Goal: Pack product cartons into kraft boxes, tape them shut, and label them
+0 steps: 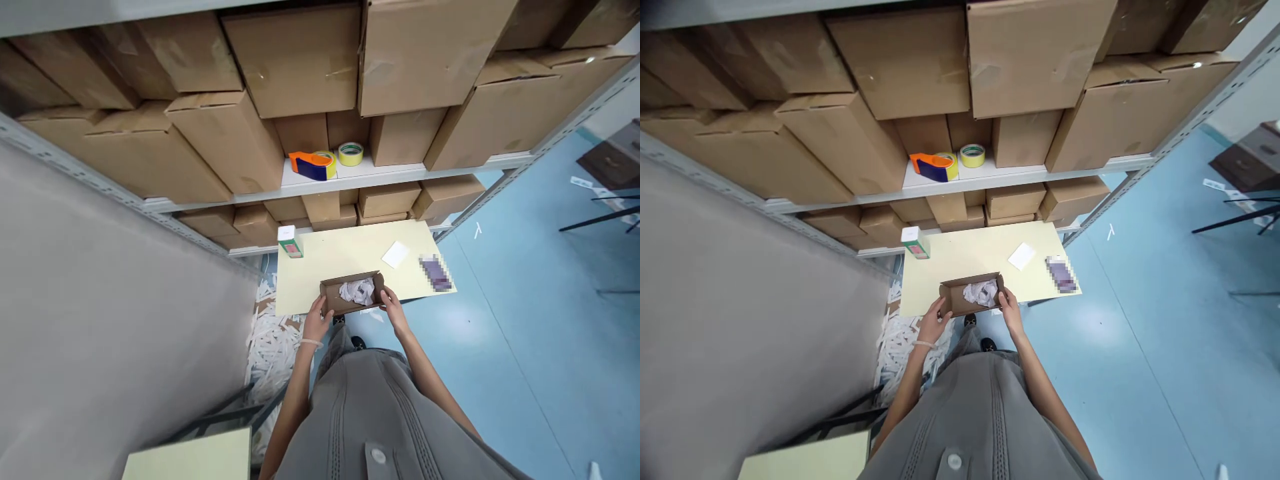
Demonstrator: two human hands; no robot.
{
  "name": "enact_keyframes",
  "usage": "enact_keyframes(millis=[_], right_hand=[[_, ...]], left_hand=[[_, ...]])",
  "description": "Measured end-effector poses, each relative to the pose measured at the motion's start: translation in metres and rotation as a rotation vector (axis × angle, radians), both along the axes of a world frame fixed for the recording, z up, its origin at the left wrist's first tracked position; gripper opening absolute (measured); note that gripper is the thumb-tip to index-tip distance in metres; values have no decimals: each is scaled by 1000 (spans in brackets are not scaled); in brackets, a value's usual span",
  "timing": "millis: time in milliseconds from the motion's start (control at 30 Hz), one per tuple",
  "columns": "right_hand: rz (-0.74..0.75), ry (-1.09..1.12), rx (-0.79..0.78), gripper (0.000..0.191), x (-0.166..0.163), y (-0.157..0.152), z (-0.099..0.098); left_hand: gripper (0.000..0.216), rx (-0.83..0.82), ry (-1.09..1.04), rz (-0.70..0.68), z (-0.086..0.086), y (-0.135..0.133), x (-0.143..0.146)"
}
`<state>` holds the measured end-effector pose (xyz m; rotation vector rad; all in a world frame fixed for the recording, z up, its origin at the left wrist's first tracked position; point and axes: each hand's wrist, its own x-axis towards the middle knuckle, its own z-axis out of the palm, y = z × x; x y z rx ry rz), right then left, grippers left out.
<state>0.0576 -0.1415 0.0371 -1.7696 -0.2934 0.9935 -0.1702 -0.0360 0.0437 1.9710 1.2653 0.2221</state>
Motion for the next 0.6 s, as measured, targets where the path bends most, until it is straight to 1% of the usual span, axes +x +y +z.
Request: enact_keyframes(millis=[67, 133, 233, 333, 400, 467, 533, 600], right_hand=[[-44, 16, -22, 75, 1, 11, -1], [-58, 9, -28, 75, 3, 27, -1], [-47, -45, -12, 77, 11, 58, 1], [-26, -126, 25, 77, 23, 89, 1], [-32, -157, 24, 78, 30, 105, -1], [-42, -168, -5, 78, 35, 114, -4], [-39, -181, -37, 76, 38, 117, -6], [-40, -206, -60, 75, 41, 116, -7]], left_hand=[[55, -30, -3, -56, -5, 24, 5], [54, -41, -15, -91, -7, 47, 9], [54, -40, -36, -101, -7, 81, 16], [54, -28, -42, -98, -7, 109, 28], [55, -26, -44, -101, -9, 122, 37], [55, -29, -46, -111, -11, 130, 46], [54, -33, -34, -138, -10, 134, 52], [55, -18, 6, -176, -3, 138, 54]])
